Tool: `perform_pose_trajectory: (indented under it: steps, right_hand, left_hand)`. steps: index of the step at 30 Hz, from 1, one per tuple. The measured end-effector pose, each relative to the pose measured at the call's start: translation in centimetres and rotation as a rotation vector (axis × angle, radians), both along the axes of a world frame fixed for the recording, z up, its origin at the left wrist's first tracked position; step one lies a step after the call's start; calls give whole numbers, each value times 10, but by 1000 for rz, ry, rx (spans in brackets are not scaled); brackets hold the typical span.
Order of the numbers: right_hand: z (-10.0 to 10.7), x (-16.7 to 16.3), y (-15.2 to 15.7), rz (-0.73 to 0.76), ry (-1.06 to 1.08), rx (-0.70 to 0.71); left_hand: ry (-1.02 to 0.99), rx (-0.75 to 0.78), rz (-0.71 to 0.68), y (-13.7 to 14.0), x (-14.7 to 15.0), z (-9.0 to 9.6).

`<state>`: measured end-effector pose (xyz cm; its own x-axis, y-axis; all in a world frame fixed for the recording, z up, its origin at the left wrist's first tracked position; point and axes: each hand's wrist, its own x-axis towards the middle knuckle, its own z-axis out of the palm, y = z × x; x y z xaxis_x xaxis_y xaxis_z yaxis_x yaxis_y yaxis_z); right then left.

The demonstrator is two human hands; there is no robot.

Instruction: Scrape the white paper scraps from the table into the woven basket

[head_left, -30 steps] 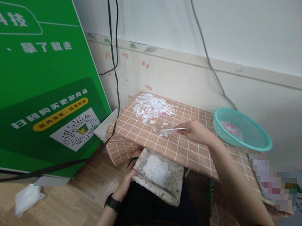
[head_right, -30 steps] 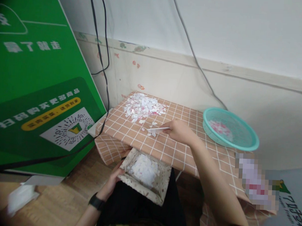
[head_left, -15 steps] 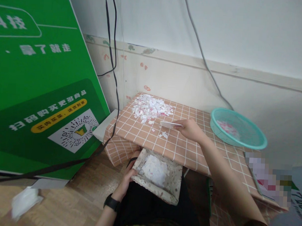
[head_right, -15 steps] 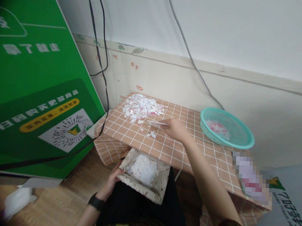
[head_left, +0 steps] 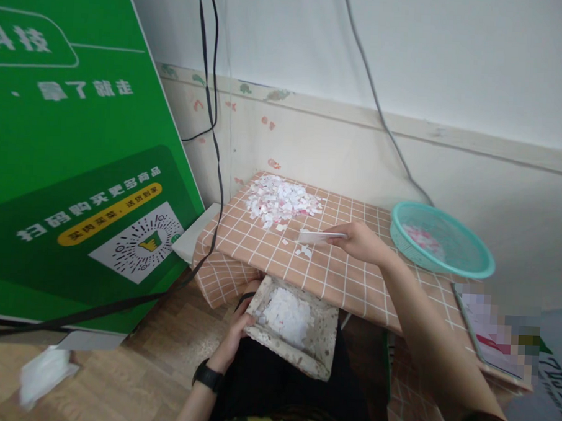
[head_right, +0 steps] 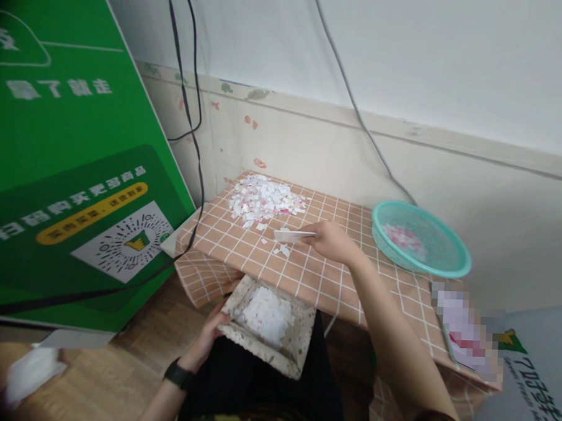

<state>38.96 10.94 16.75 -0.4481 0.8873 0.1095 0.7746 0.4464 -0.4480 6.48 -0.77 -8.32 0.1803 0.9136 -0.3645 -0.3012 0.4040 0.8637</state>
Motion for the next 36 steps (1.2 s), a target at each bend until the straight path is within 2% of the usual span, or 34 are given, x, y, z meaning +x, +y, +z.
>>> perform_pose_trajectory:
  steps: [4,12,18,23,25,30,33,36]
  right_hand:
    - [-4,-5,0,-52,17,29]
    - [2,-9,-2,47,46,-77]
    - [-9,-29,0,-21,70,23]
    - [-14,-43,7,64,102,-29]
    - [-12,-44,8,83,83,-39]
    - [0,-36,5,-27,-82,38]
    - [10,-31,0,-34,-180,59]
    - [12,-30,-2,-26,-166,69]
  left_hand:
    - [-7,9,-12,-1,0,3]
    - [7,-21,-16,-1,0,6]
    - [32,-21,-5,0,-1,5]
    - [35,2,-20,-1,-2,2]
    - [37,5,-22,0,-2,2]
    - [34,-10,-16,0,-1,4]
    - [31,-11,-14,-1,0,8]
    - [30,-21,0,0,0,12]
